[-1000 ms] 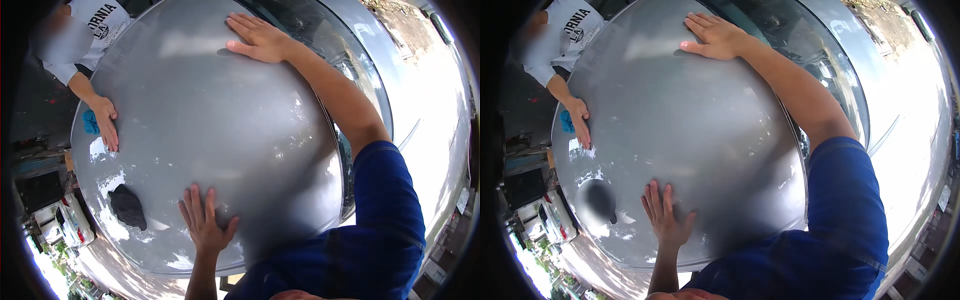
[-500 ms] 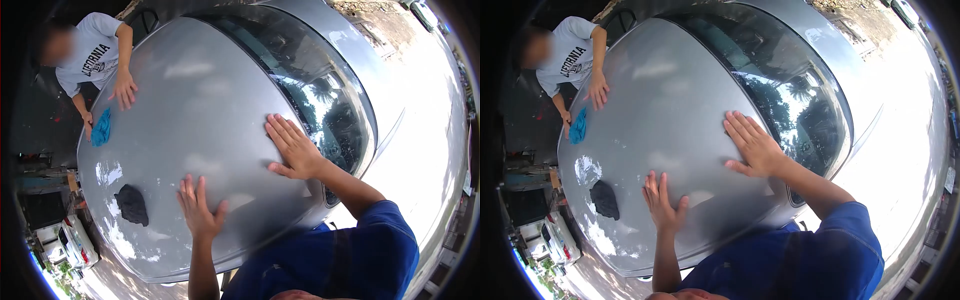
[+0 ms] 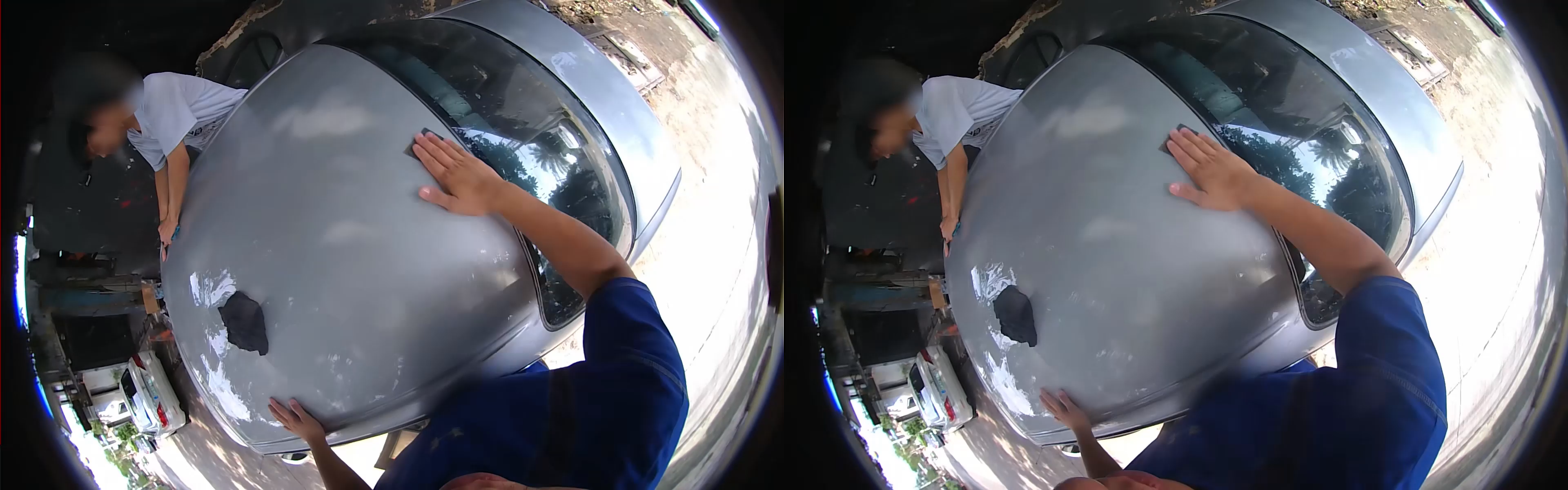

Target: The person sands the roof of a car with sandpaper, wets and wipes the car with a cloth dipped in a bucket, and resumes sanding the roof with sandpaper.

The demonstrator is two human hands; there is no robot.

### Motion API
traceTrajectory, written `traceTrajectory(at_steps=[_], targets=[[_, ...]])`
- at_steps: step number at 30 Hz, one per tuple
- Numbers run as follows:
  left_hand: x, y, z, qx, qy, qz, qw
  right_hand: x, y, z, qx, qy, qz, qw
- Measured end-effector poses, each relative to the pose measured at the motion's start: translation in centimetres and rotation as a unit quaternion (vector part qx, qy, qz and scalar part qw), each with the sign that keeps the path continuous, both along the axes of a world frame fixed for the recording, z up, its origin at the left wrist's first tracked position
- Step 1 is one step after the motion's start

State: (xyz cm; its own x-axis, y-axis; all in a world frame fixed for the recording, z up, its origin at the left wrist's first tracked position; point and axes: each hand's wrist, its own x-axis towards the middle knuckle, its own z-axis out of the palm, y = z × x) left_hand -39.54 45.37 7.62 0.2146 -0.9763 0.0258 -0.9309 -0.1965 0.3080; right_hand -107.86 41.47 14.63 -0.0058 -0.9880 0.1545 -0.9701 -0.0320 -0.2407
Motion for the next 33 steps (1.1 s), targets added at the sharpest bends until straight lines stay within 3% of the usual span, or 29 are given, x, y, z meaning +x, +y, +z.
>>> traceTrajectory(at_steps=[1,4,5,10,11,15,17,19,23,25,26,27,29,31,33], targets=[[2.1,0.1,-0.9,0.010,0.008,0.064,0.998,-0.4,-2.7,-0.3,-0.008,-0.007,-0.015,1.000],[5.2,-0.1,-2.5,0.012,-0.006,0.095,0.995,5.8,0.3,0.5,-0.007,0.008,-0.001,1.000],[4.7,-0.2,-3.2,0.015,-0.015,0.106,0.994,9.7,3.9,0.8,-0.007,0.005,0.065,0.998],[3.9,0.4,-2.6,0.017,-0.017,0.117,0.993,8.6,3.0,1.0,-0.003,0.036,0.048,0.998],[4.2,0.2,-2.8,0.012,-0.007,0.110,0.994,4.4,-1.8,0.6,-0.015,0.038,-0.036,0.998],[4.6,0.1,-2.9,0.007,-0.029,0.111,0.993,4.4,-5.4,0.4,0.001,0.034,-0.024,0.999],[4.3,0.1,-3.3,-0.010,-0.015,0.110,0.994,12.4,1.1,1.8,0.039,0.020,0.130,0.991],[4.1,0.1,-2.9,-0.019,-0.007,0.108,0.994,14.9,3.7,2.6,0.067,0.007,0.223,0.972],[4.1,0.3,-2.1,-0.025,-0.005,0.101,0.995,4.0,-8.8,0.7,0.023,0.035,-0.006,0.999],[2.8,-0.1,-1.0,-0.003,0.006,0.126,0.992,2.8,-12.6,0.6,0.049,0.018,-0.092,0.994],[2.5,-1.3,0.4,0.020,0.016,0.146,0.989,3.7,-13.7,0.4,0.048,0.021,-0.112,0.992],[1.9,-2.5,1.1,0.048,0.029,0.166,0.985,6.6,-12.6,0.6,0.018,0.034,-0.052,0.998],[2.3,-6.7,0.6,-0.086,0.178,0.131,0.971,14.1,-6.7,0.6,-0.020,0.057,0.067,0.996],[-1.6,-13.0,3.4,-0.151,0.101,-0.010,0.983,12.8,-6.8,0.5,-0.007,0.033,0.107,0.994],[-5.8,-19.3,4.5,-0.124,0.148,-0.053,0.980,11.6,-7.1,0.3,-0.005,0.028,0.121,0.992]])
